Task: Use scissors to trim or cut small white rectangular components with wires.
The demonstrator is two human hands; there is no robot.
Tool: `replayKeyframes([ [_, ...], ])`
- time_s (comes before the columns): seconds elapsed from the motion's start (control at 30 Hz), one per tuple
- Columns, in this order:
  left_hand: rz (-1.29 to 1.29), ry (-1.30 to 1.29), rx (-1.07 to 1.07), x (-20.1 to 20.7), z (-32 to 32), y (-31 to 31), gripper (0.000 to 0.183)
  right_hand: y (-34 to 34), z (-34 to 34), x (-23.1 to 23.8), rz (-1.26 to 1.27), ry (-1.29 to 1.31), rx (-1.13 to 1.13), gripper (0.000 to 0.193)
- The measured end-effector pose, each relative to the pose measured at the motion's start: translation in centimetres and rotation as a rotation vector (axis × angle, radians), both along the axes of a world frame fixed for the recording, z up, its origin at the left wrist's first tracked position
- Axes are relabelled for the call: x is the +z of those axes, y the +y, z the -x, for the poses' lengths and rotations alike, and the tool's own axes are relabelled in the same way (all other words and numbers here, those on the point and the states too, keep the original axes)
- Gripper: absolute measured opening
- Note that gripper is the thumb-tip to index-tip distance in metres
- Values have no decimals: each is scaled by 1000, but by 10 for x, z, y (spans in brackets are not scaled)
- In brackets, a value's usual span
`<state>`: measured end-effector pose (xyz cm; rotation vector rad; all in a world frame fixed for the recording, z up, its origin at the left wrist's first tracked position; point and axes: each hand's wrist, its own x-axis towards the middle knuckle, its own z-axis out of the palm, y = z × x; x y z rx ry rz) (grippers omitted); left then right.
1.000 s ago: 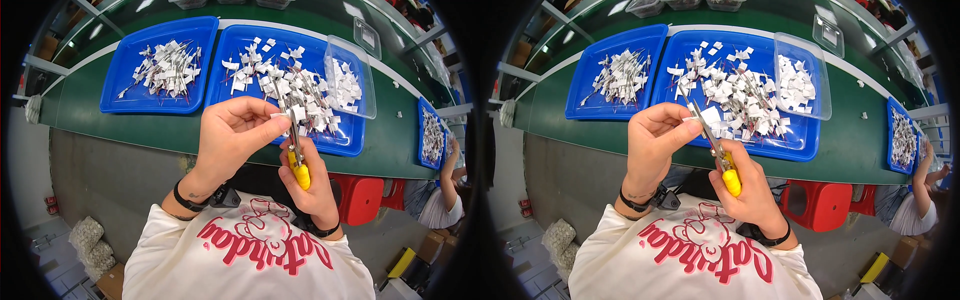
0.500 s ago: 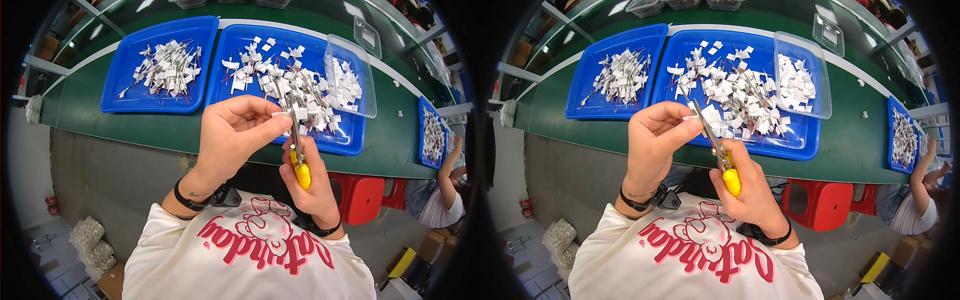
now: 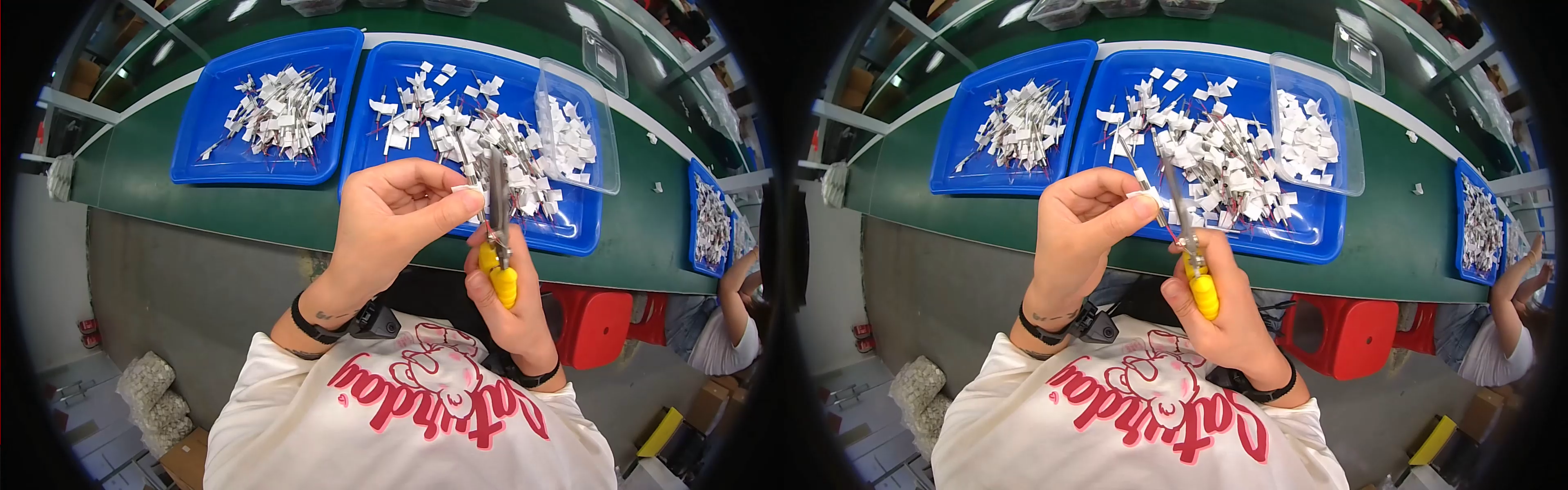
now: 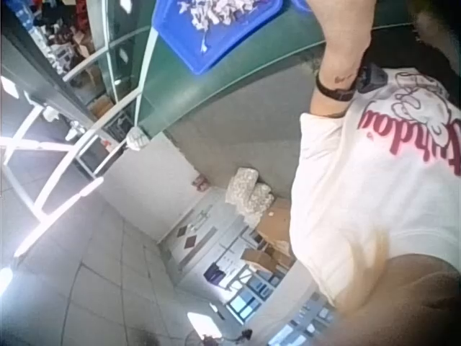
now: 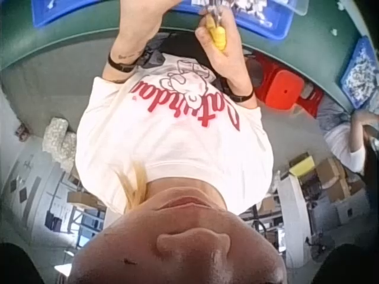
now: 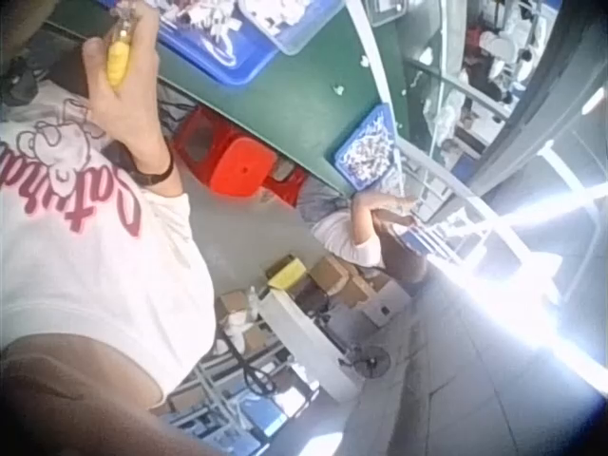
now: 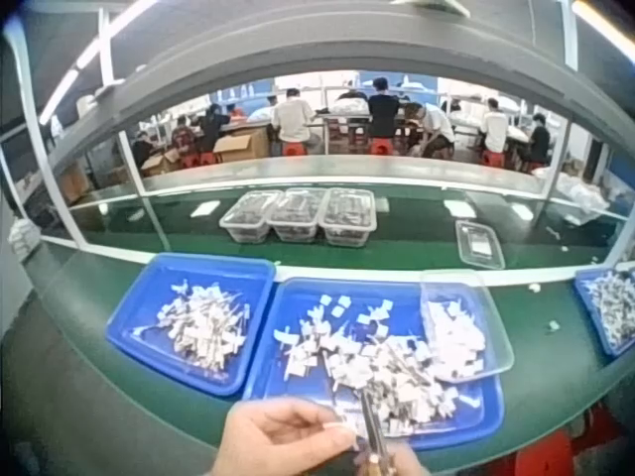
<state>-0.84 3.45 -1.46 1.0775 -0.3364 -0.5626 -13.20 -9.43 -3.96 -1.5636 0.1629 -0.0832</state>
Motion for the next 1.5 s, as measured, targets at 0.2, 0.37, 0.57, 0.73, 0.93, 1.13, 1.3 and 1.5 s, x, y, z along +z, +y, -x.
replayKeyframes([
  [0.2, -294, -261, 309, 11, -43, 31, 10, -7, 0, -4, -431, -98, -18, 56],
  [0.37, -1208, -744, 567, 11, -106, 69, 24, -8, -2, -2, -487, -22, 20, 63],
  [0.57, -1151, -1145, 348, -13, -127, 46, 26, -9, -4, -3, -481, -4, 84, 64],
  [0.73, -1236, -1340, 158, -41, -139, 14, 23, -7, -3, -6, -470, -42, 58, 64],
  [0.93, -1230, -1325, 82, -42, -147, 10, 17, -9, -1, -5, -466, -43, 30, 64],
  [1.13, -1213, -1125, 196, -22, -137, 2, 23, -7, -3, -8, -440, -49, 39, 63],
  [1.3, -1324, -1108, 41, -31, -148, -1, 26, -7, -3, -6, -421, -50, 52, 63],
  [1.5, -870, -688, 65, 5, -102, 12, 16, -9, 0, -5, -367, -43, -6, 63],
])
